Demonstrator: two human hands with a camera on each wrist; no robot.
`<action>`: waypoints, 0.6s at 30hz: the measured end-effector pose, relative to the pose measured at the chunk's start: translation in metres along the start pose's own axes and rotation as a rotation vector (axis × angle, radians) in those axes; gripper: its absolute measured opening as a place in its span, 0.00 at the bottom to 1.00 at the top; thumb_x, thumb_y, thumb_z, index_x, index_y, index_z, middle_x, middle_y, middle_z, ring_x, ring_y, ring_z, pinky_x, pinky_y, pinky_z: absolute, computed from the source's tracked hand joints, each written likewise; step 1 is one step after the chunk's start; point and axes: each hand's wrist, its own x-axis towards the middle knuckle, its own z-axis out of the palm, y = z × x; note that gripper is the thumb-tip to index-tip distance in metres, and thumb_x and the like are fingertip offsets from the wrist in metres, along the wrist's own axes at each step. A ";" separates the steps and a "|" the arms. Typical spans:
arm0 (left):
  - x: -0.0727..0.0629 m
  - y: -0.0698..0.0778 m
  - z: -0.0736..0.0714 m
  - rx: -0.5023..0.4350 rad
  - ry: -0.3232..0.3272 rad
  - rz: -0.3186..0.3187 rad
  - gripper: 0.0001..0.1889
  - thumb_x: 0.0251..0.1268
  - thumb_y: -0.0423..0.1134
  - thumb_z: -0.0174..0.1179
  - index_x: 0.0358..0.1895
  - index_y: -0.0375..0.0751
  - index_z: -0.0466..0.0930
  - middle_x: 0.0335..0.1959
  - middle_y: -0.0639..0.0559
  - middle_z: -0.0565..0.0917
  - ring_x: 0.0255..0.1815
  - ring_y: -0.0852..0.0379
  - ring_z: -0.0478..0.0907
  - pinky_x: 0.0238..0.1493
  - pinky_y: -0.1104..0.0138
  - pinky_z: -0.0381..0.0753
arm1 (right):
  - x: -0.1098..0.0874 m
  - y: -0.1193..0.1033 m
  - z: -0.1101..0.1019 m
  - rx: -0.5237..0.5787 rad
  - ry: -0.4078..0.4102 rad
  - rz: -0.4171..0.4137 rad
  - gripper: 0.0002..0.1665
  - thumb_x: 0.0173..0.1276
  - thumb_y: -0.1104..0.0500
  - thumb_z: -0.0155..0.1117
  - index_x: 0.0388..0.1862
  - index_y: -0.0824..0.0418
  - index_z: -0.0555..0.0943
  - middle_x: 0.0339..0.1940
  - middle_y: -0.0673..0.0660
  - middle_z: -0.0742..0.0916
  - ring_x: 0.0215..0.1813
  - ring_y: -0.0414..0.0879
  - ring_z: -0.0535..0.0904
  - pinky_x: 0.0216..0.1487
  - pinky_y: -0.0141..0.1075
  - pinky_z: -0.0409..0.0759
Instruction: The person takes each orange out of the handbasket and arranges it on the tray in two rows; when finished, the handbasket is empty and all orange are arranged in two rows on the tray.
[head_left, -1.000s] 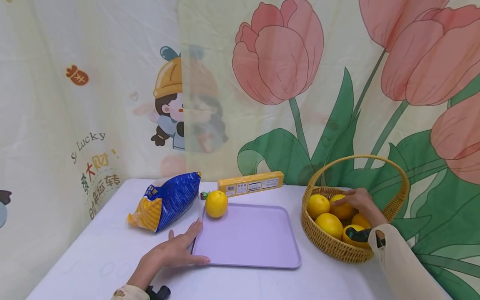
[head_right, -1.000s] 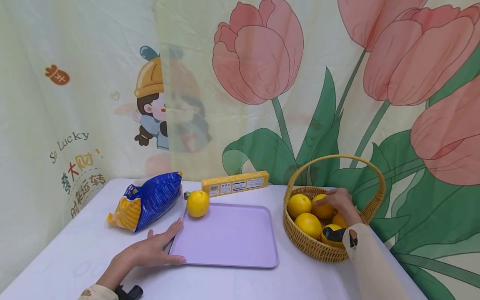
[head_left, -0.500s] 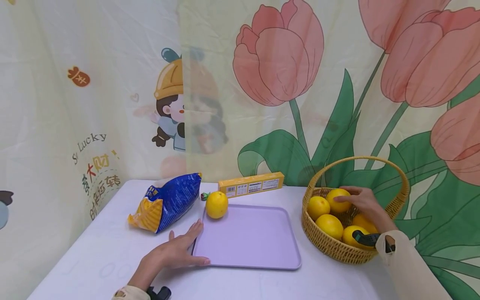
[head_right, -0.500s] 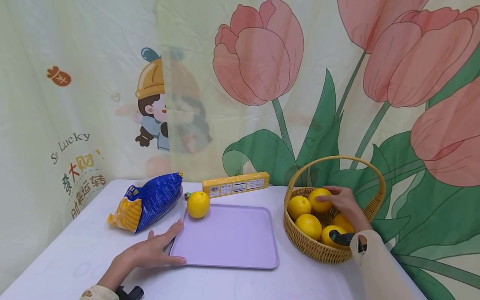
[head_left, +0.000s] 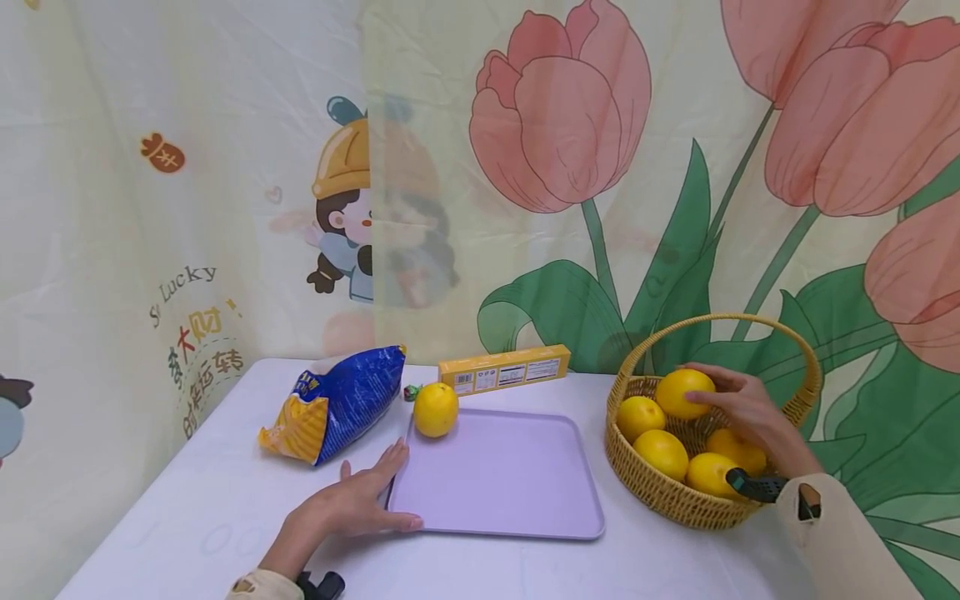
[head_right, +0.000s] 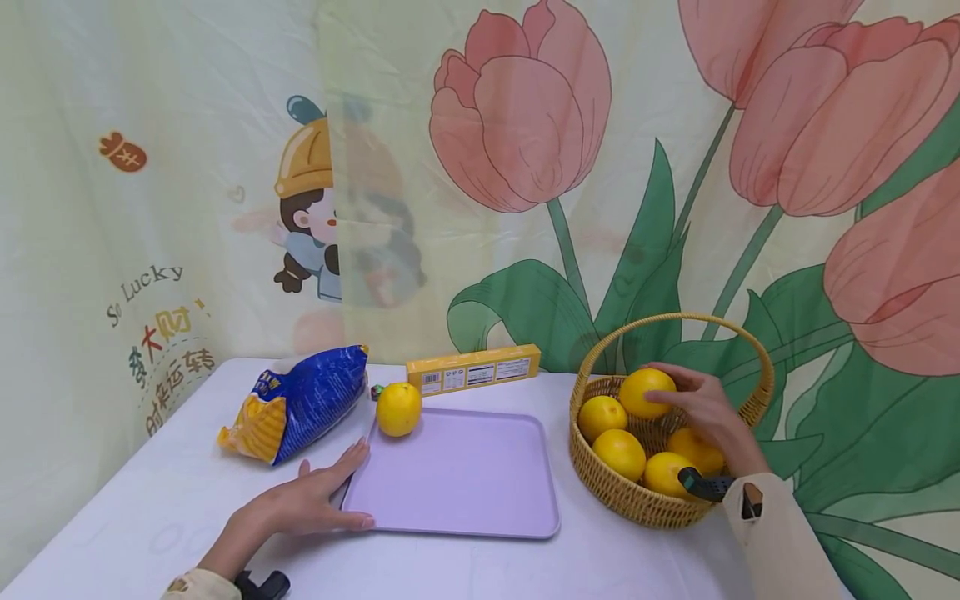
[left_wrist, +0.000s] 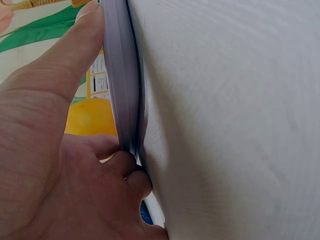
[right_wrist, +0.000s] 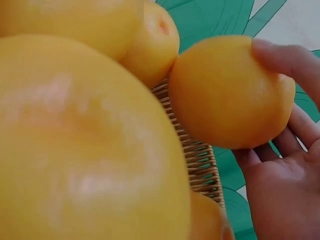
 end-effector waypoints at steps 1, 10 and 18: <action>0.000 0.000 0.000 -0.001 0.000 0.000 0.62 0.60 0.63 0.77 0.87 0.35 0.53 0.89 0.35 0.49 0.88 0.33 0.50 0.80 0.25 0.33 | -0.002 0.000 -0.001 0.015 -0.017 -0.023 0.36 0.77 0.59 0.73 0.81 0.62 0.74 0.54 0.27 0.87 0.54 0.28 0.83 0.55 0.21 0.82; 0.001 0.000 0.000 0.009 0.002 -0.008 0.62 0.59 0.64 0.78 0.87 0.36 0.53 0.89 0.36 0.49 0.88 0.33 0.51 0.79 0.25 0.33 | -0.017 -0.014 -0.004 0.004 -0.125 -0.125 0.33 0.80 0.66 0.65 0.81 0.64 0.72 0.61 0.31 0.87 0.59 0.31 0.83 0.58 0.24 0.83; 0.001 -0.001 -0.001 -0.001 -0.004 -0.012 0.62 0.59 0.64 0.78 0.88 0.37 0.53 0.89 0.36 0.49 0.88 0.32 0.51 0.80 0.25 0.33 | -0.032 -0.036 0.012 -0.070 -0.209 -0.205 0.31 0.80 0.66 0.64 0.79 0.67 0.73 0.64 0.35 0.86 0.61 0.35 0.84 0.59 0.26 0.82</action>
